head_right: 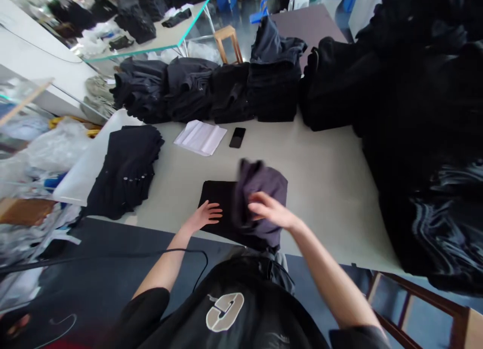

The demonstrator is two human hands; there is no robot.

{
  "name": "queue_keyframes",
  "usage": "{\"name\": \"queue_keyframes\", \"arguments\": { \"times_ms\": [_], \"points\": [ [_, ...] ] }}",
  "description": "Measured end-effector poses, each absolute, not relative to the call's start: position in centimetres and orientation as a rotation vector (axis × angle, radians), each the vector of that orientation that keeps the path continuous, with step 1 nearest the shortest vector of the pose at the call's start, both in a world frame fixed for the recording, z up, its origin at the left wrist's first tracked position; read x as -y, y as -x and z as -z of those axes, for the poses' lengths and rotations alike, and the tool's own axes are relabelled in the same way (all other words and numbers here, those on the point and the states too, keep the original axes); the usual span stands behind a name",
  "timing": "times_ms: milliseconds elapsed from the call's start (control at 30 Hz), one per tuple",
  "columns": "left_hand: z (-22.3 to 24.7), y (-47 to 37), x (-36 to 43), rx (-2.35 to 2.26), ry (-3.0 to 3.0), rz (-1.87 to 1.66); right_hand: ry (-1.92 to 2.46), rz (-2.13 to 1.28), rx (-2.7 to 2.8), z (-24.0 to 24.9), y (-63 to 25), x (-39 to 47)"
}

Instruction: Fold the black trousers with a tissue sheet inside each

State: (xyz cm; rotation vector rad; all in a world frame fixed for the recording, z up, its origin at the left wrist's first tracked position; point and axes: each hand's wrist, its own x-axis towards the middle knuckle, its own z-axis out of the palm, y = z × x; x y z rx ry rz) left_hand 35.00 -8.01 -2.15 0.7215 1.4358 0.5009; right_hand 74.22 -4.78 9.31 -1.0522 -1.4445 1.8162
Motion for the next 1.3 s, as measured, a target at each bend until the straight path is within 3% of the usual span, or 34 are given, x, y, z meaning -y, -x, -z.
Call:
{"name": "queue_keyframes", "arguments": {
  "times_ms": [67,167,333,467,733,967,1100,1300],
  "points": [
    [2.0,-32.4,8.7,-1.446,-0.661,-0.595,0.895,-1.921,1.624,-9.0,-67.9,5.5],
    [2.7,-30.2,8.8,-1.522,-0.643,-0.668,1.036,-1.785,1.760,-6.2,-64.3,6.7],
    [3.6,-28.5,8.3,-1.896,-1.040,-0.501,1.531,-1.460,1.806,-0.4,-67.3,9.5],
    [3.6,-26.0,8.5,-1.857,-1.153,-0.534,1.715,-1.110,2.011,2.4,-67.5,13.5],
    [5.1,-26.6,9.7,-2.181,-1.198,-0.089,1.958,-0.760,2.441,6.0,-63.1,18.3],
    [5.9,-28.8,10.0,-2.309,-1.226,0.029,2.327,-0.553,2.266,6.4,-68.6,15.7],
    [6.3,-29.4,9.8,-2.279,-1.236,0.002,2.542,-0.720,2.267,5.6,-71.1,15.3],
    [5.7,-26.7,7.9,-2.167,-1.446,0.021,2.338,-1.509,2.255,3.7,-74.9,11.0]
  ]
}}
